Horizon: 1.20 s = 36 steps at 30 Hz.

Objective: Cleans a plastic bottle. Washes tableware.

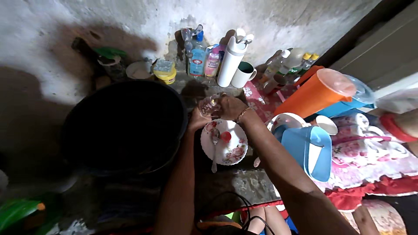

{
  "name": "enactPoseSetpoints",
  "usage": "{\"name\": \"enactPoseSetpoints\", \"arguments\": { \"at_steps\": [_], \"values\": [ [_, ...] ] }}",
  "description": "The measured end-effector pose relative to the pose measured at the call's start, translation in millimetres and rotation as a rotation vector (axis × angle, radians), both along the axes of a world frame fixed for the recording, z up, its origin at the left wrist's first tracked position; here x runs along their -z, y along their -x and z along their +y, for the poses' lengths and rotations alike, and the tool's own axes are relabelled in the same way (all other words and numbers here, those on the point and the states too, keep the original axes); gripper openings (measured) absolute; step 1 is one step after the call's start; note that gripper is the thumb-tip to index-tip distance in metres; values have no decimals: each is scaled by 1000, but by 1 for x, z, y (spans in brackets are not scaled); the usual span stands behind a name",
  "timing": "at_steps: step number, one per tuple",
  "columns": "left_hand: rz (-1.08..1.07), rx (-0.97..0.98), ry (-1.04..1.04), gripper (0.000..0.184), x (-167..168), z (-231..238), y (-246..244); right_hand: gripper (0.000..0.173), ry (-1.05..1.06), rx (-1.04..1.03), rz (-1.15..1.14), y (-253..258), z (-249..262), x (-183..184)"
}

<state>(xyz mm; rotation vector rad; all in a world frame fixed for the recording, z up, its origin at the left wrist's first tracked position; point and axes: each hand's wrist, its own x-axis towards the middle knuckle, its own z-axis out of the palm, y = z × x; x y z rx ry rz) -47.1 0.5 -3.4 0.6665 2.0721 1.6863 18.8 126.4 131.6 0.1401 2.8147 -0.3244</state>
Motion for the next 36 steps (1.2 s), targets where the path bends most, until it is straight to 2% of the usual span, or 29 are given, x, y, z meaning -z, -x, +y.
{"name": "enactPoseSetpoints", "arguments": {
  "at_steps": [3, 7, 8, 11, 13, 15, 18, 20, 22, 25, 27, 30, 33, 36],
  "values": [
    [19, -14, 0, 90, 2, 0, 0, 35, 140, -67, 12, -1, 10, -6],
    [-14, -15, -51, 94, 1, 0, 1, 47, 397, 99, 395, -12, 24, -4],
    [-16, -12, -53, 94, 1, 0, 0, 45, 419, 139, 474, -12, 22, -3],
    [14, -15, -32, 92, 5, 1, 1, 18, 382, 156, 699, -11, 10, 9],
    [10, -14, -37, 90, 5, 0, 2, 14, 259, 51, 749, -8, 7, 25],
    [10, -1, -45, 88, 3, -1, 0, 24, 119, -46, 590, -9, 9, 33],
    [40, -2, -49, 87, 3, 0, -1, 40, 13, -65, 276, -9, 6, 15],
    [41, -10, -53, 88, 5, 0, -2, 43, 5, -37, 95, -6, 1, -1],
    [25, -7, -63, 88, 1, 1, -3, 40, 123, -8, 26, -3, 2, -12],
    [10, -10, -42, 91, 0, 0, -2, 34, 367, 149, 181, -9, 6, -17],
    [32, -10, -43, 90, 5, 1, -1, 26, 367, 201, 331, -8, 9, -8],
    [40, 2, -31, 90, 8, 4, 2, 19, 336, 245, 398, 0, 8, 4],
    [46, 27, -49, 91, 8, 5, 1, 34, 290, 308, 325, 8, 0, 1],
    [35, 4, -98, 93, 8, 3, 1, 35, 390, 287, 387, 7, 4, 6]
  ]
}}
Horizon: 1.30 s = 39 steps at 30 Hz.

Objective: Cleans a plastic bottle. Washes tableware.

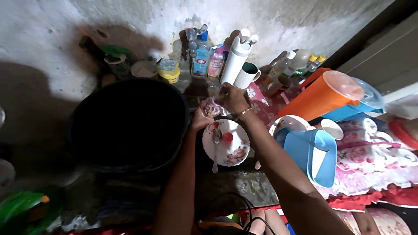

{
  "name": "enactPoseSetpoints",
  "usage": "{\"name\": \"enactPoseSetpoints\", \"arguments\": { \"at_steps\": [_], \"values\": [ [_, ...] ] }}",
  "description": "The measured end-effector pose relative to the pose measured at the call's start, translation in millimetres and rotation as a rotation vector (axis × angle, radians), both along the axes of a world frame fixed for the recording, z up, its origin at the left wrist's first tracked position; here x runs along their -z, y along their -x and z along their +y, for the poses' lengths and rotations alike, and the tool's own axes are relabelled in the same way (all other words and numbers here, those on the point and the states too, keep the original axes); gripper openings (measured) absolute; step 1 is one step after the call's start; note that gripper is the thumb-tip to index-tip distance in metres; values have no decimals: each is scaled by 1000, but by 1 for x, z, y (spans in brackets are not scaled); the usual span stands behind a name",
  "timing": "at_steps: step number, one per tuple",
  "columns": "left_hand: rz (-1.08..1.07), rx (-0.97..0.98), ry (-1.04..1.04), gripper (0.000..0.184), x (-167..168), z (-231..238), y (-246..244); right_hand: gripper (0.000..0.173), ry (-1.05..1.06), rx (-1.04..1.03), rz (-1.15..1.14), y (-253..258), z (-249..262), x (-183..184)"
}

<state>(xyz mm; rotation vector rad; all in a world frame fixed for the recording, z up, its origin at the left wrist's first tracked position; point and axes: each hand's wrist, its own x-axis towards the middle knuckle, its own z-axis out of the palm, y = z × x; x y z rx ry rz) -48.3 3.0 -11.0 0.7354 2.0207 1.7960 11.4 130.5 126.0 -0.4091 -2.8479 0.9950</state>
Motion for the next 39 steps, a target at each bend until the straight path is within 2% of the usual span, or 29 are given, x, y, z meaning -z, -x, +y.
{"name": "enactPoseSetpoints", "arguments": {
  "at_steps": [2, 4, 6, 7, 11, 14, 16, 17, 20, 22, 24, 27, 29, 31, 33, 35, 37, 39],
  "values": [
    [-14, -34, 10, 93, 0, -2, 0, 47, 129, -50, 51, -8, 8, 6],
    [-33, -56, 39, 94, 0, -2, 0, 68, 213, -47, -11, -25, 10, 11],
    [-53, -46, 24, 95, 0, -1, 0, 75, 236, -16, 13, -39, 6, 20],
    [-46, -45, 20, 95, 1, 0, 1, 70, 211, -17, 63, -40, 6, 22],
    [-35, -45, 36, 94, -1, -1, -1, 29, 94, -28, 375, -30, 12, 26],
    [-31, -51, 67, 91, -4, -1, -2, 16, -131, -138, 435, -22, 12, 20],
    [-43, -55, 75, 90, -4, -2, -3, 17, -289, -259, 302, -20, 11, 18],
    [-56, -53, 83, 89, -4, -2, -2, 25, -343, -299, 171, -18, 10, 16],
    [-54, -19, 56, 86, -3, -2, -5, 49, -412, -343, -237, -12, 2, 8],
    [-1, 14, 6, 87, -1, -1, -4, 52, -418, -340, -362, -5, 0, 4],
    [20, -4, 14, 86, 2, 0, -1, 48, -388, -322, -311, -7, 2, 3],
    [-26, -95, 1, 87, 9, 2, -1, 40, -237, -184, 24, -38, -1, -2],
    [-9, -181, 0, 92, 7, 3, -8, 35, -158, -103, 153, -63, -1, 2],
    [14, -256, -15, 87, -11, 10, -14, 25, -72, -92, 203, -92, -2, 10],
    [-76, -241, -89, 77, -41, 15, -17, 21, 28, -103, 236, -125, -5, 22],
    [-172, -237, -198, 72, -54, 27, -10, 21, 137, -133, 242, -153, -9, 31],
    [-176, -255, -171, 77, -61, 40, -6, 20, 194, -168, 251, -173, -12, 39],
    [-181, -182, -144, 80, -62, 47, -9, 19, 199, -173, 262, -187, -11, 44]
  ]
}}
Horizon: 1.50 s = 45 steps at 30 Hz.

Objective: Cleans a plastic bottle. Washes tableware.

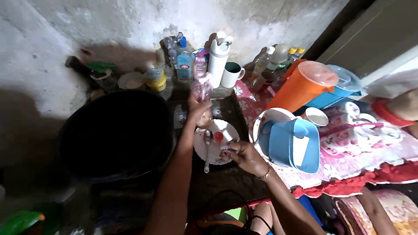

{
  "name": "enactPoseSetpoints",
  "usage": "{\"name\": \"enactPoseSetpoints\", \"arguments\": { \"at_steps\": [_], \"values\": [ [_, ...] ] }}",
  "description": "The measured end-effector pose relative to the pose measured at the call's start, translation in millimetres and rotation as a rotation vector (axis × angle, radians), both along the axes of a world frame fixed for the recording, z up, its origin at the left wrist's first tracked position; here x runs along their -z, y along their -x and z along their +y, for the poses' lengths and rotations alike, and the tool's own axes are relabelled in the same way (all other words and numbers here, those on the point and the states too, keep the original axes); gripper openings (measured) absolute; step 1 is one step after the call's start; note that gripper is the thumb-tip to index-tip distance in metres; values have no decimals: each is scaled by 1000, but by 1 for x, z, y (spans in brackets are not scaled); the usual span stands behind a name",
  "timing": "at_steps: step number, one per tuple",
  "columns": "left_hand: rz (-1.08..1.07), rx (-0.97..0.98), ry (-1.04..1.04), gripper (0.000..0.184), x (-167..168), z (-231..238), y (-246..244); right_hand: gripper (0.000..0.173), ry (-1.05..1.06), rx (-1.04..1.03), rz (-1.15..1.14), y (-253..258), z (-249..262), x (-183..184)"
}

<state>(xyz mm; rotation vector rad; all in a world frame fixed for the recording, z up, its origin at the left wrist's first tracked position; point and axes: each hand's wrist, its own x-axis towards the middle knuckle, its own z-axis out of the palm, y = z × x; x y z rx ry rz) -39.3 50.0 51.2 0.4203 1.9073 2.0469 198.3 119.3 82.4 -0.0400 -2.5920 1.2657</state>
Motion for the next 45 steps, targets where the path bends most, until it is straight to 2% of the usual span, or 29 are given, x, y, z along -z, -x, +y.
{"name": "enactPoseSetpoints", "arguments": {
  "at_steps": [2, 3, 5, 8, 11, 13, 17, 20, 22, 23, 25, 28, 31, 32, 34, 36, 37, 40, 43, 45],
  "values": [
    [-44, 79, -48, 65, 1, 4, -6, 19, 11, -1, -11, -10, 3, 0],
    [-77, 73, -51, 64, 3, 5, -10, 20, 18, -2, -17, -15, 4, 0],
    [-81, 68, -49, 75, 10, 6, -13, 20, 20, -4, 3, -23, 6, 2],
    [-118, 75, -59, 63, 15, 9, -16, 19, 11, 1, 12, -30, 8, 1],
    [-135, 31, -1, 76, 17, 7, -18, 20, 8, -19, -16, -36, 8, 4],
    [-151, 44, -40, 63, 12, 6, -20, 20, 9, -36, 2, -35, 9, 4],
    [-111, 79, 24, 74, 16, 5, -19, 20, 15, -71, -19, -34, 8, 5],
    [-147, 90, -18, 60, 13, 5, -19, 20, 21, -90, -24, -31, 8, 6],
    [-124, 46, -11, 75, 18, 6, -18, 20, 2, -101, -27, -31, 7, 8],
    [-131, 47, -26, 77, 17, 6, -17, 20, -4, -102, -29, -30, 7, 7],
    [-188, 57, -39, 65, 8, 5, -19, 19, -6, -102, -34, -29, 6, 6],
    [-137, 61, 30, 76, 1, 3, -17, 20, -14, -154, -98, -31, 1, 11],
    [-140, 61, 18, 61, -12, 3, -13, 22, -23, -232, -161, -32, -6, 18],
    [-144, 25, 41, 64, -16, 4, -10, 21, -18, -265, -172, -32, -9, 22],
    [-89, 21, 85, 82, -20, 6, -5, 20, -5, -316, -172, -33, -14, 31],
    [-78, 43, 74, 74, -27, 11, 0, 22, 15, -327, -208, -30, -17, 41],
    [-84, 36, 79, 68, -34, 13, 0, 23, 24, -319, -228, -27, -19, 47],
    [28, 47, 157, 83, -51, 19, 0, 25, 37, -286, -313, -21, -20, 62],
    [10, 40, 96, 66, -61, 21, 4, 23, 59, -181, -176, -14, -23, 62],
    [49, -12, 97, 71, -58, 21, 3, 23, 102, -87, -114, -8, -30, 47]
  ]
}}
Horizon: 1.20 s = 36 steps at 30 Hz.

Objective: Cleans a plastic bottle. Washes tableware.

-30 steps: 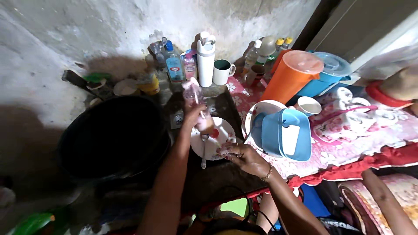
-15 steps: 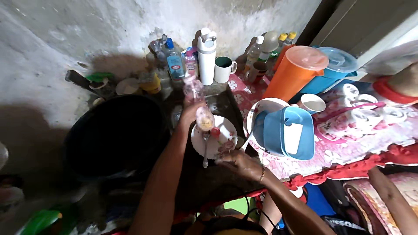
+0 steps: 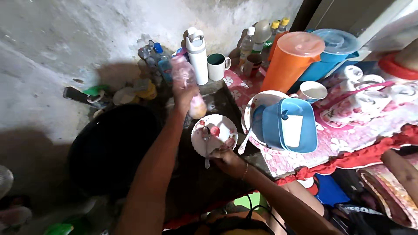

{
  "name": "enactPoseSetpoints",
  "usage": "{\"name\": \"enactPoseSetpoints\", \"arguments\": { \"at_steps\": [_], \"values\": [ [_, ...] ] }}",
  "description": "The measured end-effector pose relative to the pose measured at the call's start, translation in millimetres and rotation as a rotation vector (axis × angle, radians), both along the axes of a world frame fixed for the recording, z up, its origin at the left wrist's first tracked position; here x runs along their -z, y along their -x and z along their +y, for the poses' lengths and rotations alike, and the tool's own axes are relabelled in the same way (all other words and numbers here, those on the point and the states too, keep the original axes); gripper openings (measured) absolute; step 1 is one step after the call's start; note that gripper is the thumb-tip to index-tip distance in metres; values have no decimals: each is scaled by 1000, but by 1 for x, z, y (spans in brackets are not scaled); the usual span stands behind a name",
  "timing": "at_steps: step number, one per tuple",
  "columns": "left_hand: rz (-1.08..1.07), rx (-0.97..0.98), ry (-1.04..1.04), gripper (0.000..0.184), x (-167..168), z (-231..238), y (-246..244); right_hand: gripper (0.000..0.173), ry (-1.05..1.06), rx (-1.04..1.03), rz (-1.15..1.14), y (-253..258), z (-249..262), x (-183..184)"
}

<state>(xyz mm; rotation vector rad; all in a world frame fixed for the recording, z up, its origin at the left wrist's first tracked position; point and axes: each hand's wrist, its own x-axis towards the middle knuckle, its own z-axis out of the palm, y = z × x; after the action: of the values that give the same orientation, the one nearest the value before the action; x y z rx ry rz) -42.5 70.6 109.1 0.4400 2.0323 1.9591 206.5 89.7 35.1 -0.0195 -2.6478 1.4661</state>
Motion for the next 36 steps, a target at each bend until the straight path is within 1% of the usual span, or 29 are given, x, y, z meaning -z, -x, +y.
{"name": "enactPoseSetpoints", "arguments": {
  "at_steps": [1, 4, 5, 6, 8, 9, 12, 13, 14, 15, 16, 17, 18, 19, 20, 21, 22, 24, 25, 27, 28, 30, 31, 33, 34, 35, 36],
  "values": [
    [5, 14, 2, 76, 1, -1, -3, 23, 7, 67, 8, 4, 0, -11],
    [-96, 87, 0, 61, -2, -6, -18, 25, -41, 357, 142, 27, 2, -37],
    [-71, 117, 27, 63, 1, -8, -24, 28, -62, 437, 152, 37, 5, -44],
    [-38, 146, 55, 67, 3, -10, -31, 36, -63, 478, 103, 47, 10, -52],
    [-27, 190, 59, 72, 1, -13, -46, 65, -20, 473, -73, 70, 22, -66],
    [-35, 204, 35, 74, 0, -16, -54, 71, 32, 475, -92, 81, 26, -64],
    [13, 320, -5, 75, 0, -38, -68, 73, 192, 483, 54, 105, 35, -45],
    [43, 361, -14, 72, 7, -48, -68, 72, 270, 458, 78, 106, 38, -43],
    [64, 392, -17, 68, 16, -60, -66, 70, 396, 422, 75, 104, 41, -42],
    [74, 393, -20, 65, 27, -72, -63, 63, 563, 386, 67, 104, 44, -41],
    [63, 352, -19, 62, 38, -82, -60, 52, 723, 359, 64, 106, 47, -42],
    [19, 281, -11, 56, 48, -90, -60, 43, 830, 344, 70, 109, 49, -42],
    [-39, 201, 13, 51, 58, -97, -61, 40, 852, 361, 76, 116, 50, -40],
    [-105, 128, 47, 48, 68, -102, -65, 47, 795, 399, 93, 125, 50, -35],
    [-160, 83, 100, 46, 77, -107, -69, 64, 670, 431, 82, 132, 48, -31],
    [-173, 67, 161, 45, 85, -111, -71, 77, 566, 438, 55, 137, 48, -28],
    [-134, 73, 223, 44, 92, -114, -73, 78, 539, 432, 28, 139, 48, -28],
    [-20, 122, 347, 43, 110, -120, -74, 66, 626, 445, -12, 142, 49, -24],
    [23, 137, 396, 42, 117, -123, -76, 67, 659, 469, -11, 147, 50, -19],
    [79, 152, 474, 39, 128, -128, -83, 69, 607, 489, -10, 150, 50, -14],
    [94, 149, 503, 38, 131, -130, -86, 66, 614, 472, -23, 149, 50, -13],
    [108, 142, 551, 36, 133, -131, -89, 57, 701, 458, -28, 148, 49, -12],
    [117, 146, 565, 35, 132, -131, -90, 58, 711, 476, -11, 149, 49, -10],
    [153, 148, 578, 35, 134, -132, -93, 69, 625, 509, -16, 147, 48, -5],
    [161, 151, 583, 34, 134, -132, -91, 69, 632, 491, -32, 146, 47, -7],
    [172, 148, 577, 34, 133, -132, -89, 63, 683, 466, -52, 146, 45, -11],
    [176, 140, 564, 34, 133, -131, -87, 53, 740, 452, -68, 147, 44, -13]
  ]
}}
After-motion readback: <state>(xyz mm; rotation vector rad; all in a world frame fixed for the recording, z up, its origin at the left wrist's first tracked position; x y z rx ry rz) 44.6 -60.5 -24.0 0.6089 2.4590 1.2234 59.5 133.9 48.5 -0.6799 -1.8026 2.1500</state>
